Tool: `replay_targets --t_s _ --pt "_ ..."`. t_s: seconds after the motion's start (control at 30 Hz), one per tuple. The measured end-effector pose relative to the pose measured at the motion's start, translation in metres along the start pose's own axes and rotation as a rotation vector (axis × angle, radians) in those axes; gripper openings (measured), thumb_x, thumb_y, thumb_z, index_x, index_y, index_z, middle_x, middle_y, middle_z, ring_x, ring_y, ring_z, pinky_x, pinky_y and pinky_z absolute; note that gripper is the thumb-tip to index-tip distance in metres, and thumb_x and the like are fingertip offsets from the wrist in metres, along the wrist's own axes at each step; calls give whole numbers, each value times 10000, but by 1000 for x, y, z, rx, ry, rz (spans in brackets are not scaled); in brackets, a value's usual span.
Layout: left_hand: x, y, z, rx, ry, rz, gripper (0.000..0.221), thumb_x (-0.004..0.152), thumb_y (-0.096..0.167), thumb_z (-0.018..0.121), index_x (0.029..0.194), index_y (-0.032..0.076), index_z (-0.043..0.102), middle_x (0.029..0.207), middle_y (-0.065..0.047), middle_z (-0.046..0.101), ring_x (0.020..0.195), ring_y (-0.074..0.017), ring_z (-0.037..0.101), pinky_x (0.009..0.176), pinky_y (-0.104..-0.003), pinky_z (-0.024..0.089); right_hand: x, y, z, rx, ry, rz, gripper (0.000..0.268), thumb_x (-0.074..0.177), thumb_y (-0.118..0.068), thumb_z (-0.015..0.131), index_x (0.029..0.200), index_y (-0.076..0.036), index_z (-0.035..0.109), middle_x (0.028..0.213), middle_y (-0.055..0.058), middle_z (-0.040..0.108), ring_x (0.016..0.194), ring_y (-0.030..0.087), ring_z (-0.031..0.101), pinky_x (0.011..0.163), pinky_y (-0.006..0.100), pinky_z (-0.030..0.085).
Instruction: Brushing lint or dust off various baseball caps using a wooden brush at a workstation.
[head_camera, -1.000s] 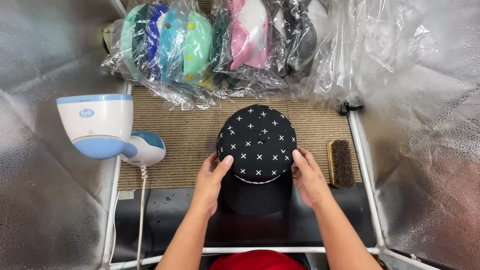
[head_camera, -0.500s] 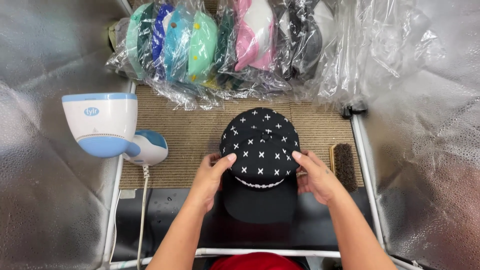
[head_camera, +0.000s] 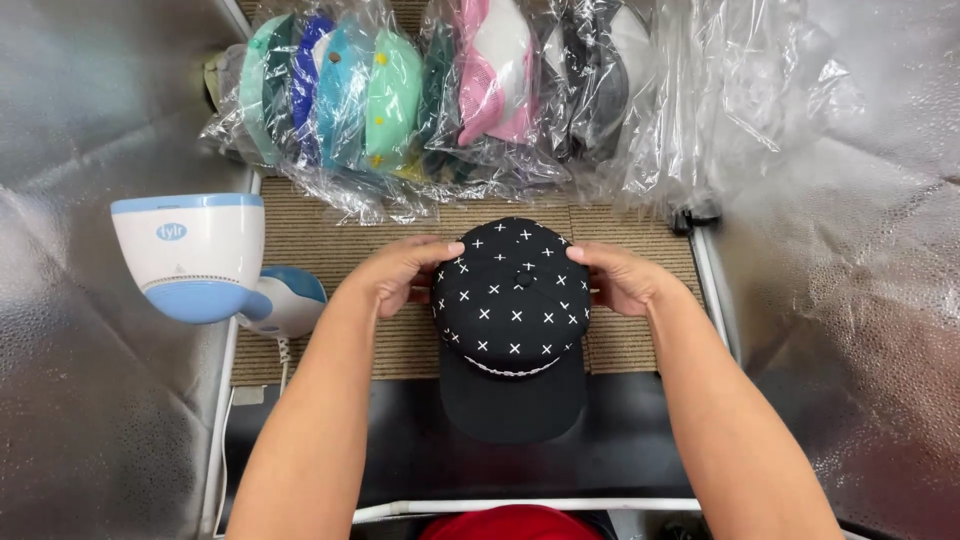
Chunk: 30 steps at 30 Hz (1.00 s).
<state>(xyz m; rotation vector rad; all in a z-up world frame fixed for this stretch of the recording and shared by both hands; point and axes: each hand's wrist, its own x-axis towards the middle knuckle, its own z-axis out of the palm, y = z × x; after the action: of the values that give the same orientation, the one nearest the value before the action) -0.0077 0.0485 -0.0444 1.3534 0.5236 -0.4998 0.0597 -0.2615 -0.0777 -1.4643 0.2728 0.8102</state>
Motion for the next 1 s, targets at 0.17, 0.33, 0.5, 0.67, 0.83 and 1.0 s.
replay_targets --t_s 0.17,0.33,0.5,0.67,0.83,1.0 --pt "45 -20 -18 -63 -88 -51 718 695 339 897 1334 143 633 1090 -127 692 970 -316 665 750 -401 515 1 -17 8 15 -68 3 501 736 -211 848 1176 -69 654 1005 129 658 968 319 632 819 443 496" --pt "41 -12 -10 -7 -113 -59 750 665 396 896 1327 128 669 1259 -211 676 1111 -397 635 822 -456 519 -5 -29 14 -54 -131 5 497 701 -202 847 1134 -30 673 907 133 686 884 297 656 735 417 510" --pt "55 -6 -2 19 -132 48 627 643 207 936 1187 17 690 906 -127 744 787 -271 750 613 -373 625 -12 -41 25 -83 -143 -110 427 677 -19 821 1074 -8 665 797 92 682 747 244 714 662 358 584" --pt "56 -4 3 -12 -97 93 458 638 105 912 1018 -17 689 757 -163 729 661 -280 757 524 -359 621 -13 -41 27 -131 -137 -195 430 652 35 806 1059 2 673 759 65 663 699 209 715 604 317 597" --pt "50 -6 4 -15 -89 129 426 634 65 894 989 -21 677 710 -151 705 626 -278 752 497 -355 618 -33 -51 43 -196 -126 -233 447 643 44 786 1078 10 688 760 49 647 694 189 679 585 289 565" --pt "35 -5 12 -82 -56 192 416 643 37 873 994 -4 654 725 -119 656 630 -269 747 490 -336 627 -13 -35 31 -270 -10 -301 460 627 22 801 1066 -11 671 805 36 655 715 159 618 576 248 490"
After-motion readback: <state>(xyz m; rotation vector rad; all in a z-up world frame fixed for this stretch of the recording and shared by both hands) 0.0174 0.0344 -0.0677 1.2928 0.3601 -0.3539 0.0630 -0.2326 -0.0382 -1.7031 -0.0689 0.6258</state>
